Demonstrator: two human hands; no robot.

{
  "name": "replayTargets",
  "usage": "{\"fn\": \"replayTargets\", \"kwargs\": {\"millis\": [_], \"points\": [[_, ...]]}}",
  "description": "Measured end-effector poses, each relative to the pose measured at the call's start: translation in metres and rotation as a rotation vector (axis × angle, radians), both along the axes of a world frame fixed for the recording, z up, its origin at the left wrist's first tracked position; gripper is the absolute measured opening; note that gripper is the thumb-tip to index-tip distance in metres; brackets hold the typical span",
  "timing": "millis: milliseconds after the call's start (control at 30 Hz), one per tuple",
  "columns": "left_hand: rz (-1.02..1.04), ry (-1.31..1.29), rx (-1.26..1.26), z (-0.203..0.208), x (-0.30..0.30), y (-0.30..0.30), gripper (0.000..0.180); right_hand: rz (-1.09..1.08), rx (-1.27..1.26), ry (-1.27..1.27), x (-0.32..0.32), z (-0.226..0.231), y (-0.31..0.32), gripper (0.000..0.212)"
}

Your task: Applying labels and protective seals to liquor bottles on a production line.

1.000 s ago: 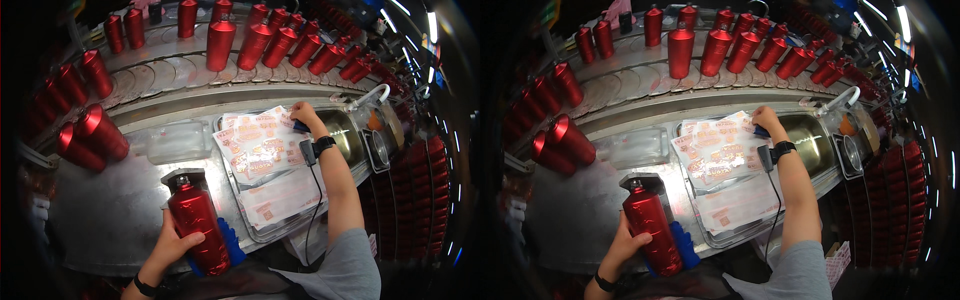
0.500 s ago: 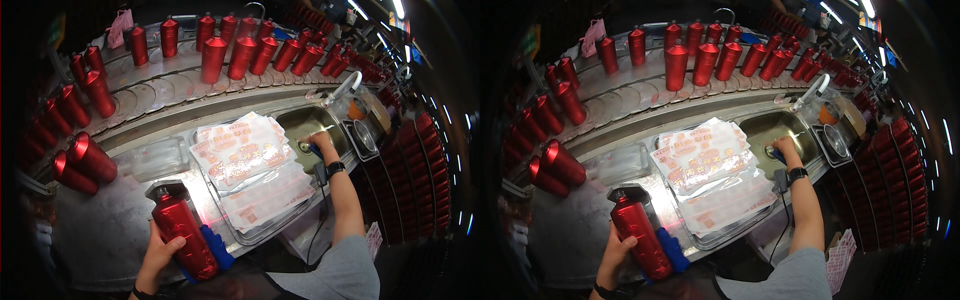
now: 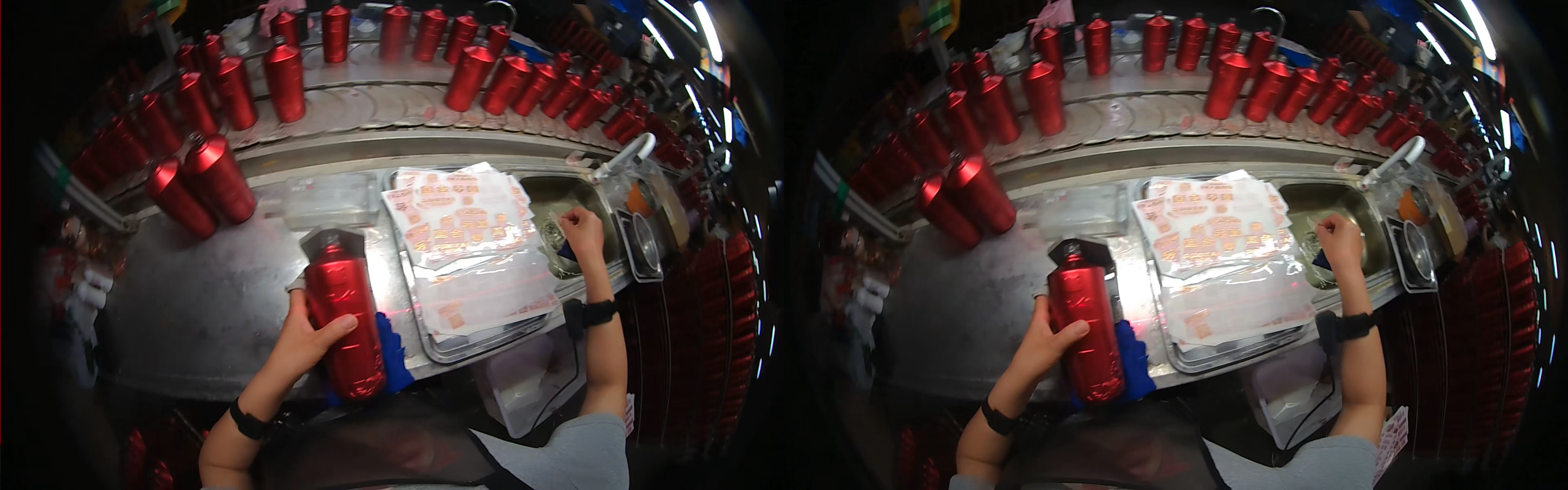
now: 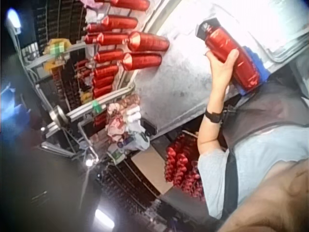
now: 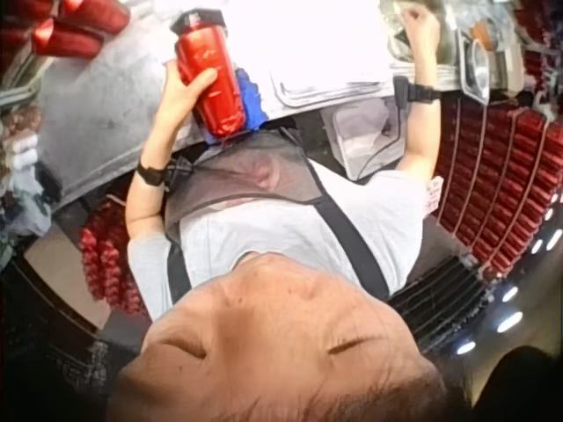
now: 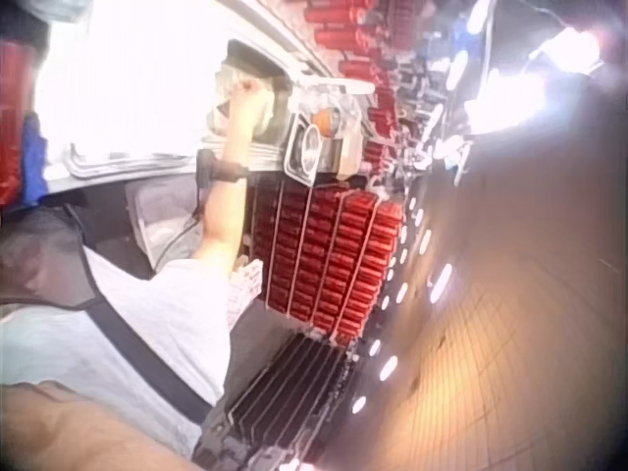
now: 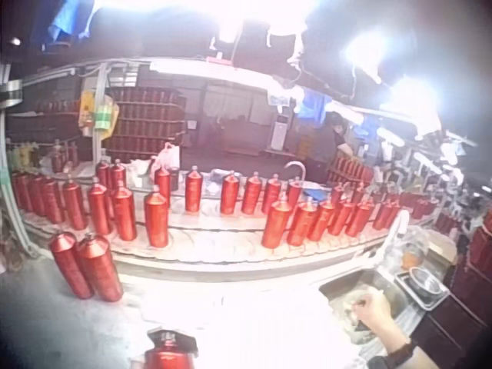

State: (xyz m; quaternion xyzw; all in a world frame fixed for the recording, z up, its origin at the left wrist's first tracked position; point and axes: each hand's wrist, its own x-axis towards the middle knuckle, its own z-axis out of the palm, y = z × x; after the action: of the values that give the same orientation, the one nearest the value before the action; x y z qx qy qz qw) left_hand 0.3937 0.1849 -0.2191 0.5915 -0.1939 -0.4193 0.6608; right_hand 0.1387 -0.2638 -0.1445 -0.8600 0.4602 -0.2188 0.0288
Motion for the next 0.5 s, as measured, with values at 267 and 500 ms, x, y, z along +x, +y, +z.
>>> {"fn": "replayTargets", "kwargs": {"millis": [267,500], "points": [[-0.100,0.084,-0.077,0.006,0.014,0.021,0.089,0.613,0.504,-0.189,0.086,0.057,0.209,0.007],[-0.145,0.165,-0.113,-0.003,0.023,0.023,0.083,1.064,0.766,0.030,0.158,0.061,0.274,0.010]]}}
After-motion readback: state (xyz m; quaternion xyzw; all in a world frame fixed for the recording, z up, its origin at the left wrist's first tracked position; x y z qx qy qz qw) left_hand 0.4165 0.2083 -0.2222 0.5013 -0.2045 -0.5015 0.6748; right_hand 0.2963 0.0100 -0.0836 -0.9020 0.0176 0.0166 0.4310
